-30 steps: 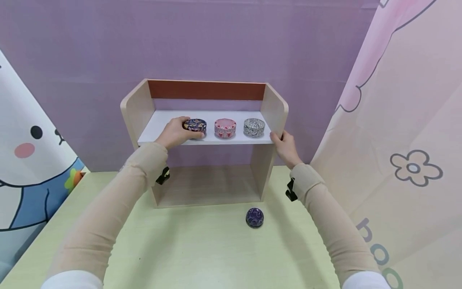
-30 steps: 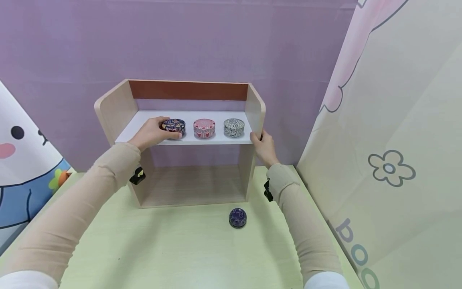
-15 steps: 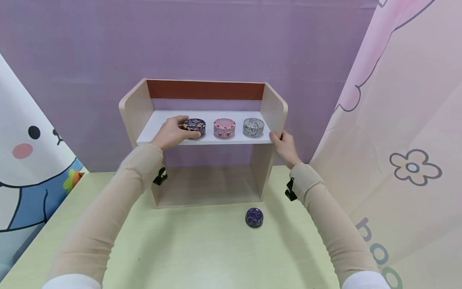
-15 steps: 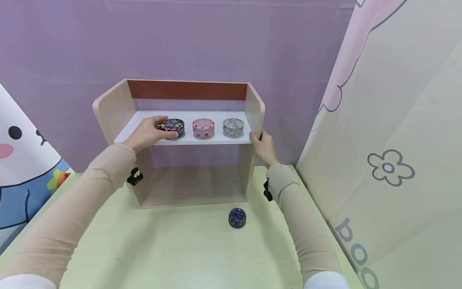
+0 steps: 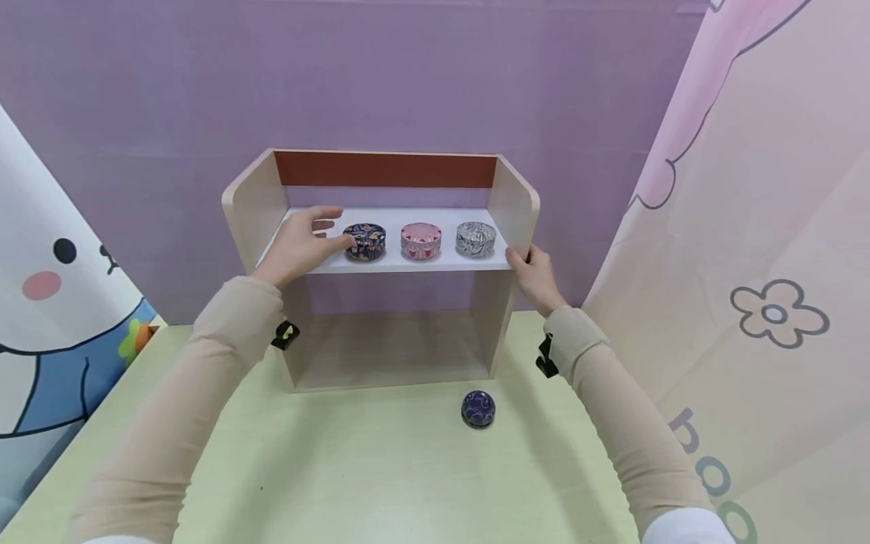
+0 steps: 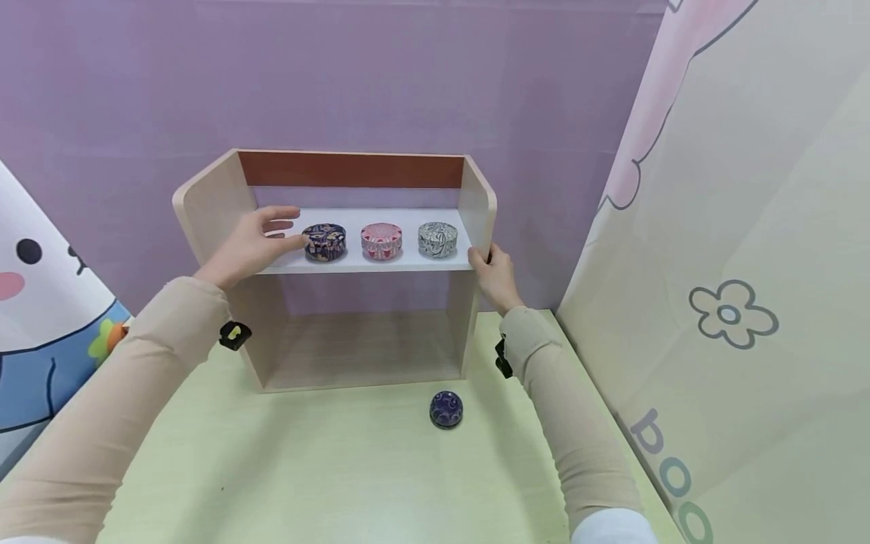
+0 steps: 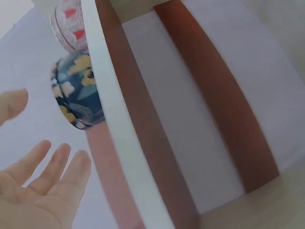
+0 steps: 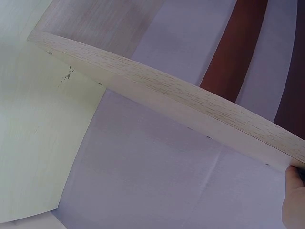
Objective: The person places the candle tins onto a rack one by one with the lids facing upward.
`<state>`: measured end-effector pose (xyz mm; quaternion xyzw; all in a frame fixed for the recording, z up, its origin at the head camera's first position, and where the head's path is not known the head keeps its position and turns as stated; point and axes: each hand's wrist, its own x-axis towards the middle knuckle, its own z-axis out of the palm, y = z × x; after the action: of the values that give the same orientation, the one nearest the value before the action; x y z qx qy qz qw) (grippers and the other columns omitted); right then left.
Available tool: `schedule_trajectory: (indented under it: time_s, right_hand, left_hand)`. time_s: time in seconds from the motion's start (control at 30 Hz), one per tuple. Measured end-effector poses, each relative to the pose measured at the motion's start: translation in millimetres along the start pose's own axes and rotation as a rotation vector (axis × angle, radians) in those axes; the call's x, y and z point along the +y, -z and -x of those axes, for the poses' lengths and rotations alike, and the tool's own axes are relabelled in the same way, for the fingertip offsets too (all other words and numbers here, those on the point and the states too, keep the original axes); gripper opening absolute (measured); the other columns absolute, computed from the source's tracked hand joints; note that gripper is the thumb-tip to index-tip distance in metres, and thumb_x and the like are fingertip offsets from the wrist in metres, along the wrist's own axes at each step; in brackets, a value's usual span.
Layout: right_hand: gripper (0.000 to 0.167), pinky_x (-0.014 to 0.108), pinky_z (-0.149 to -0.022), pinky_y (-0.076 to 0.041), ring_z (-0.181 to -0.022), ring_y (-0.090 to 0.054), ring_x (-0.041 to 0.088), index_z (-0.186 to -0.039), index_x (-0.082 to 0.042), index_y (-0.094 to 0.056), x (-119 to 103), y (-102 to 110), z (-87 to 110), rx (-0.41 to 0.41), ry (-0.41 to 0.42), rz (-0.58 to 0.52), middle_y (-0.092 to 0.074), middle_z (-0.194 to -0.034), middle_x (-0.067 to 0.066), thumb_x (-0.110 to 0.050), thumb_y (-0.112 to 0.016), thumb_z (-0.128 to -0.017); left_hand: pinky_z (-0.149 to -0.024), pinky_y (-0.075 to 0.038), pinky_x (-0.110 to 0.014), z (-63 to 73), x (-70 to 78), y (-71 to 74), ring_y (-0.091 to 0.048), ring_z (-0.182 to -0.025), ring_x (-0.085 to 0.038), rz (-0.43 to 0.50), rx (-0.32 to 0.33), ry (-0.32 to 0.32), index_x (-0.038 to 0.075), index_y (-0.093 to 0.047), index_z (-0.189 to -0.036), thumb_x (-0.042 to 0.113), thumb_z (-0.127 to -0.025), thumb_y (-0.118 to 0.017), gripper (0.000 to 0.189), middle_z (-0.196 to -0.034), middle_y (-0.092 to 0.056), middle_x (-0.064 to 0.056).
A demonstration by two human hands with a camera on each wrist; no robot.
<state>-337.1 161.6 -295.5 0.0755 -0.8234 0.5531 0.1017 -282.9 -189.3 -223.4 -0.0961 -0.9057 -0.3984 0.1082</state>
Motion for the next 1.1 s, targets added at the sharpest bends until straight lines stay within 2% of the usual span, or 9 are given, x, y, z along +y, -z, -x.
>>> schedule_trajectory:
  time_s: [0.1,0.27,0.37,0.47,0.57,0.67,0.8,1.1]
  right_hand:
    - [0.046,0.041,-0.097,-0.042,-0.11,-0.051,0.027,-0.13,0.001,-0.045,1,0,-0.3,-0.003,0.0,0.0,-0.053,-0.125,0.02,-0.029,-0.047,-0.095]
    - [0.048,0.04,-0.096,-0.043,-0.109,-0.052,0.025,-0.129,0.0,-0.046,5,0,-2.1,0.008,0.005,0.016,-0.054,-0.124,0.018,-0.032,-0.048,-0.094]
    - [0.048,0.04,-0.096,-0.043,-0.11,-0.052,0.025,-0.13,-0.001,-0.045,4,0,-1.5,0.01,-0.001,0.015,-0.054,-0.125,0.017,-0.033,-0.047,-0.094]
    - [0.048,0.04,-0.096,-0.043,-0.11,-0.052,0.025,-0.13,-0.001,-0.045,5,1,-2.0,0.012,0.0,0.008,-0.054,-0.125,0.018,-0.034,-0.048,-0.094]
    - [0.048,0.04,-0.096,-0.043,-0.109,-0.052,0.025,-0.13,-0.001,-0.046,6,2,-2.7,0.011,0.006,0.003,-0.054,-0.125,0.018,-0.034,-0.048,-0.094]
    - [0.049,0.04,-0.096,-0.043,-0.109,-0.051,0.026,-0.13,0.0,-0.045,6,2,-2.8,0.009,0.009,0.005,-0.054,-0.125,0.019,-0.034,-0.048,-0.094]
    - [0.05,0.04,-0.096,-0.043,-0.109,-0.052,0.027,-0.13,0.0,-0.045,5,1,-2.7,0.008,0.0,0.022,-0.054,-0.124,0.019,-0.035,-0.047,-0.094]
    - [0.05,0.042,-0.098,-0.043,-0.112,-0.051,0.027,-0.131,0.0,-0.044,6,0,-3.2,0.008,-0.01,0.025,-0.052,-0.127,0.019,-0.034,-0.047,-0.094]
  left_hand:
    - [-0.1,-0.042,-0.043,7.6,3.7,-4.7,-0.047,-0.121,-0.034,-0.039,0.072,-0.098,0.003,-0.046,-0.132,0.02,-0.085,-0.062,0.052,-0.135,-0.048,-0.016]
    - [-0.095,-0.045,-0.042,26.9,7.8,-21.1,-0.054,-0.111,-0.03,-0.174,0.228,-0.376,0.0,-0.055,-0.122,0.013,-0.083,-0.063,0.042,-0.121,-0.058,-0.017]
    - [-0.096,-0.045,-0.041,38.6,9.8,-32.4,-0.056,-0.109,-0.029,-0.247,0.266,-0.539,0.0,-0.058,-0.117,0.011,-0.082,-0.064,0.037,-0.116,-0.061,-0.015]
    - [-0.094,-0.047,-0.039,47.3,10.5,-44.8,-0.057,-0.106,-0.028,-0.323,0.267,-0.688,0.0,-0.061,-0.112,0.009,-0.079,-0.066,0.035,-0.112,-0.062,-0.014]
    - [-0.092,-0.049,-0.037,55.3,9.6,-59.5,-0.059,-0.104,-0.026,-0.387,0.206,-0.81,0.001,-0.062,-0.11,0.009,-0.078,-0.068,0.034,-0.11,-0.063,-0.012]
    - [-0.088,-0.051,-0.033,64.1,5.6,-76.3,-0.061,-0.101,-0.022,-0.442,0.083,-0.925,0.004,-0.063,-0.109,0.01,-0.078,-0.068,0.032,-0.108,-0.064,-0.009]
    - [-0.085,-0.052,-0.028,77.1,-0.3,-96.7,-0.062,-0.098,-0.018,-0.529,-0.067,-1.032,0.007,-0.065,-0.106,0.01,-0.079,-0.067,0.027,-0.105,-0.066,-0.004]
    - [-0.086,-0.051,-0.025,97.7,-5.8,-137.5,-0.061,-0.097,-0.013,-0.808,-0.187,-1.213,0.014,-0.066,-0.102,0.016,-0.084,-0.061,0.019,-0.104,-0.066,0.003]
